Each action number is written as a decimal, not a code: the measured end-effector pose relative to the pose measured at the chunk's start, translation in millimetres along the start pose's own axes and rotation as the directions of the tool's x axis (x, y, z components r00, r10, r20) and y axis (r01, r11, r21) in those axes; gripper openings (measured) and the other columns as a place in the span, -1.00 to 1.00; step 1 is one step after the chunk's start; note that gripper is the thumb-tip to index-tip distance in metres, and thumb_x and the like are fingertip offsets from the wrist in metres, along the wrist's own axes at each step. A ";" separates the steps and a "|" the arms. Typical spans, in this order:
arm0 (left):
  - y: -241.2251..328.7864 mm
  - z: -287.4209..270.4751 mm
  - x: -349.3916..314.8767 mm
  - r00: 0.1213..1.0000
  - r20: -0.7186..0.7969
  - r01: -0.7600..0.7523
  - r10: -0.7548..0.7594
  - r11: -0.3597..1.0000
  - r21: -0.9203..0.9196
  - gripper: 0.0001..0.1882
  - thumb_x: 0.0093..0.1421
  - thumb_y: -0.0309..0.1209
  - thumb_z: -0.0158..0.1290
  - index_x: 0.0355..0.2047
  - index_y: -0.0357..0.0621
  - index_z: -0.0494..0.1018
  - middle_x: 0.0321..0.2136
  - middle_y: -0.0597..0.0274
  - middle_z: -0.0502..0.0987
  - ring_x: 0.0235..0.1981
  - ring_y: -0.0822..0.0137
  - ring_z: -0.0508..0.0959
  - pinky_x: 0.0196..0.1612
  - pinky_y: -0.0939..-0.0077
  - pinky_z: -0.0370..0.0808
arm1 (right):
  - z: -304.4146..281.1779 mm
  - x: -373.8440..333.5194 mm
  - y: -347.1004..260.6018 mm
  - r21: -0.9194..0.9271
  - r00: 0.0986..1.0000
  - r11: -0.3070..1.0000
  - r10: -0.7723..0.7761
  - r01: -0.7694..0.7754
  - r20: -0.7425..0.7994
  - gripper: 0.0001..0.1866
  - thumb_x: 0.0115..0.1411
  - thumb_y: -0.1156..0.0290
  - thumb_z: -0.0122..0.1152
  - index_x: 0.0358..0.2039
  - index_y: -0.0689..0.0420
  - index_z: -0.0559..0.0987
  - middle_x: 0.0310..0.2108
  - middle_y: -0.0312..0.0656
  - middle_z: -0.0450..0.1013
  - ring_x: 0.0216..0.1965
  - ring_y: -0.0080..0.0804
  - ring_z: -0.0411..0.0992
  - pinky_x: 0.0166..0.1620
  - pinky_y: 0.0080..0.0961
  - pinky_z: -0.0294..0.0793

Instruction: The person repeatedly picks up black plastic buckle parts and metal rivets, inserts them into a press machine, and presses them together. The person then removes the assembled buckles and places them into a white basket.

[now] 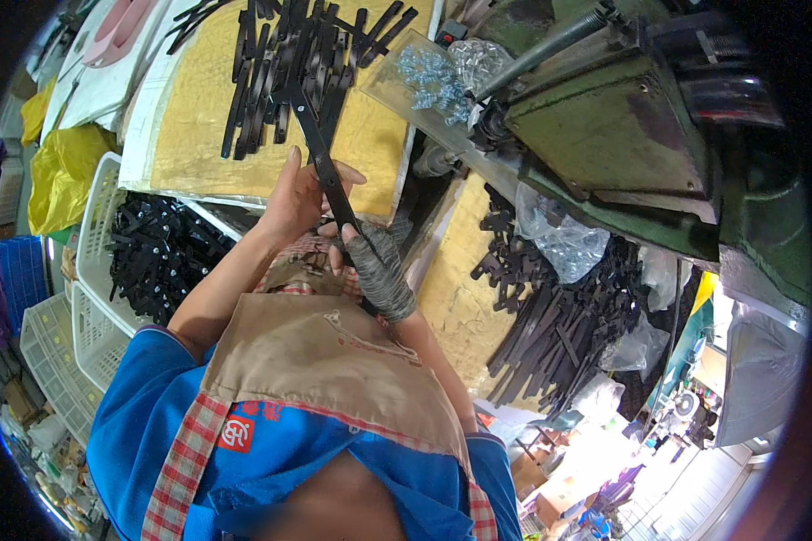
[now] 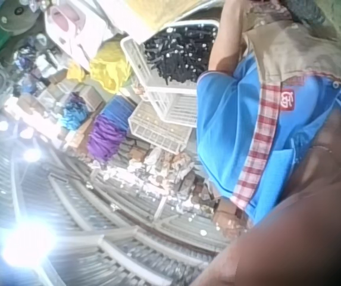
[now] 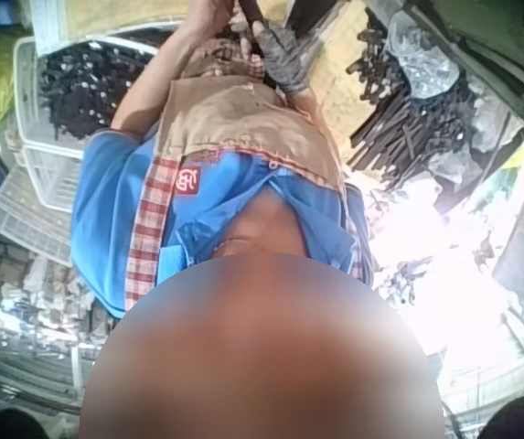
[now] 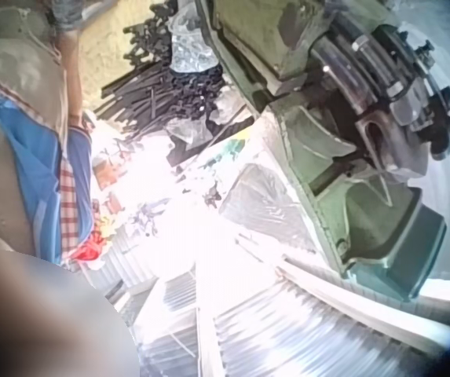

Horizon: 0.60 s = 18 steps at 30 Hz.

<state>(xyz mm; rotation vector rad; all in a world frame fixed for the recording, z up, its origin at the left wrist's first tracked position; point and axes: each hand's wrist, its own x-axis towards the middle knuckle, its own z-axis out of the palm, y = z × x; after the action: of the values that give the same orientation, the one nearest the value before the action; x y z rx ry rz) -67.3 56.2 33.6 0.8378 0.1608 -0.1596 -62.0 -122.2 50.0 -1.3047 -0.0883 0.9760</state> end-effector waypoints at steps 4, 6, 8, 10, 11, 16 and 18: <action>1.8 -6.3 -2.4 0.999 0.040 0.015 -0.020 0.992 0.129 -0.48 0.36 0.02 -0.11 -0.17 -0.24 0.54 -0.39 0.35 0.46 -0.32 0.50 0.40 -0.17 0.52 0.34 | -2.4 -0.3 -0.6 0.083 0.998 0.995 0.059 -0.060 0.013 -0.54 0.42 0.06 -0.10 -0.07 0.23 0.52 -0.55 -0.32 0.40 -0.52 -0.62 0.33 -0.43 -0.67 0.32; -4.2 -12.4 -1.4 1.000 0.001 0.030 -0.030 0.982 0.184 -0.63 0.33 -0.13 0.01 -0.18 -0.23 0.53 -0.37 0.36 0.50 -0.31 0.53 0.44 -0.17 0.55 0.38 | -6.4 1.3 5.7 -0.045 0.993 0.997 0.059 -0.064 -0.104 -0.58 0.40 0.11 -0.05 -0.07 0.23 0.53 -0.54 -0.33 0.40 -0.51 -0.63 0.34 -0.42 -0.67 0.33; -6.0 -14.6 -0.5 0.999 -0.034 0.039 -0.033 0.976 0.213 -0.74 0.30 -0.26 0.09 -0.19 -0.21 0.54 -0.35 0.38 0.54 -0.31 0.55 0.48 -0.16 0.57 0.41 | -9.6 4.4 10.8 -0.207 0.983 0.978 -0.061 0.025 -0.174 -0.63 0.38 0.17 0.00 -0.08 0.23 0.53 -0.53 -0.34 0.41 -0.51 -0.63 0.34 -0.41 -0.67 0.33; -5.0 -14.6 -0.5 0.997 -0.068 0.044 -0.031 0.976 0.214 -0.81 0.26 -0.36 0.14 -0.20 -0.20 0.54 -0.33 0.40 0.57 -0.29 0.55 0.51 -0.14 0.58 0.44 | -10.5 8.1 12.1 -0.399 0.944 0.895 -0.285 0.201 -0.165 -0.70 0.35 0.25 0.06 -0.12 0.23 0.54 -0.52 -0.35 0.41 -0.50 -0.64 0.34 -0.39 -0.66 0.34; -8.0 -16.3 -0.2 0.998 -0.065 0.006 0.010 0.973 0.230 -0.83 0.26 -0.38 0.14 -0.21 -0.20 0.53 -0.35 0.39 0.58 -0.31 0.56 0.52 -0.18 0.58 0.45 | -9.3 6.0 9.7 -0.519 0.925 0.835 -0.325 0.184 -0.196 -0.76 0.29 0.36 0.13 -0.13 0.22 0.58 -0.42 -0.20 0.49 -0.31 -0.39 0.42 -0.15 -0.44 0.38; -10.0 -20.8 -0.5 1.000 0.010 -0.030 0.029 0.954 0.298 -0.87 0.22 -0.41 0.19 -0.37 -0.18 0.50 -0.48 0.44 0.52 -0.44 0.62 0.45 -0.37 0.63 0.41 | -13.6 8.6 18.8 -0.510 0.919 0.840 -0.330 0.182 -0.215 -0.80 0.29 0.40 0.11 -0.14 0.20 0.56 -0.41 -0.19 0.44 -0.36 -0.41 0.38 -0.21 -0.46 0.37; -3.6 -34.6 -3.1 0.998 0.055 -0.016 -0.007 0.914 0.406 -0.81 0.19 -0.39 0.23 -0.47 -0.13 0.43 -0.54 0.49 0.43 -0.49 0.65 0.37 -0.42 0.65 0.32 | -17.4 9.1 25.0 -0.439 0.916 0.878 -0.319 0.188 -0.245 -0.82 0.30 0.40 0.10 -0.14 0.19 0.53 -0.43 -0.28 0.39 -0.40 -0.53 0.33 -0.30 -0.56 0.33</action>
<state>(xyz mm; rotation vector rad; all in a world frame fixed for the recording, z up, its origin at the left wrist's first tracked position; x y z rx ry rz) -73.8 79.9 8.8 1.2492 0.0728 -0.2159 -60.4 -131.0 19.6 -1.7689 -0.2273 0.5247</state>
